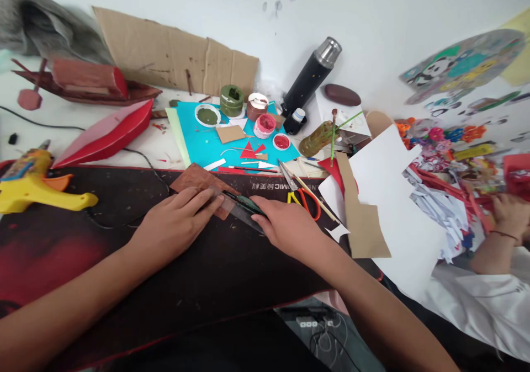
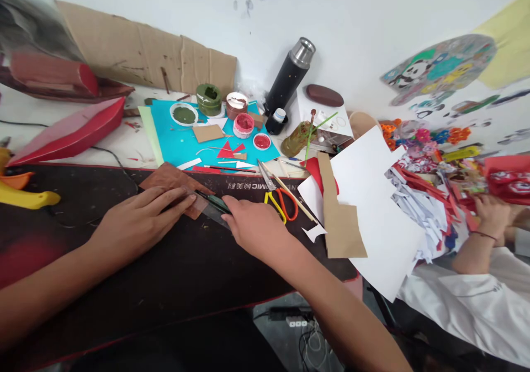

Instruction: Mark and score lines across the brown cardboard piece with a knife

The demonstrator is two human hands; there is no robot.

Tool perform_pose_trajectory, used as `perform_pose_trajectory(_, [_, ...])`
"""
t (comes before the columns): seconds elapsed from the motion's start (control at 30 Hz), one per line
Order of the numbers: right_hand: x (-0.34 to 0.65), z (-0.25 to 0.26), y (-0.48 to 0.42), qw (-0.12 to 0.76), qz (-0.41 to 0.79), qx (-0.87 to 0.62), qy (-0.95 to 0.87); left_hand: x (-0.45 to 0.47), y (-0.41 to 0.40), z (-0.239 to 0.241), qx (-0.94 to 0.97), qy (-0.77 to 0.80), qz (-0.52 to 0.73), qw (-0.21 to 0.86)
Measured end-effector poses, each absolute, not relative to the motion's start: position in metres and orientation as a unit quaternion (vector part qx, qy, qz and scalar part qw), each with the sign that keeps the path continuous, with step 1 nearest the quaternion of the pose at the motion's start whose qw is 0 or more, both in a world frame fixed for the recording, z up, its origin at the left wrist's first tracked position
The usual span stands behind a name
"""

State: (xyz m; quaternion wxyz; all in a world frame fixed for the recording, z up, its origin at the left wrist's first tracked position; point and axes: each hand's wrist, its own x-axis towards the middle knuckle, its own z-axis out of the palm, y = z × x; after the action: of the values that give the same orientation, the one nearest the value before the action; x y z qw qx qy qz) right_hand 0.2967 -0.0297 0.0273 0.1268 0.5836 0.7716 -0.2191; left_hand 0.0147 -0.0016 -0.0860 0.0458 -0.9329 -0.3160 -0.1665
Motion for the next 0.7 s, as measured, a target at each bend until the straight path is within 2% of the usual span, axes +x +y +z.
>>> perform_pose_trajectory(0.23, [0.297, 0.026, -0.030, 0.126, -0.207, 0.581, 0.777, 0.013, -0.001, -0.089, -0.931, -0.318, -0.176, 0.025])
perform_pose_trajectory(0.47, [0.288, 0.031, -0.031, 0.176, -0.180, 0.583, 0.773, 0.013, 0.000, -0.091, -0.926, -0.313, -0.210, 0.007])
perform_pose_trajectory(0.7, [0.282, 0.032, -0.036, 0.189, -0.163, 0.585, 0.772, 0.016, 0.000, -0.088, -0.930, -0.298, -0.210, 0.044])
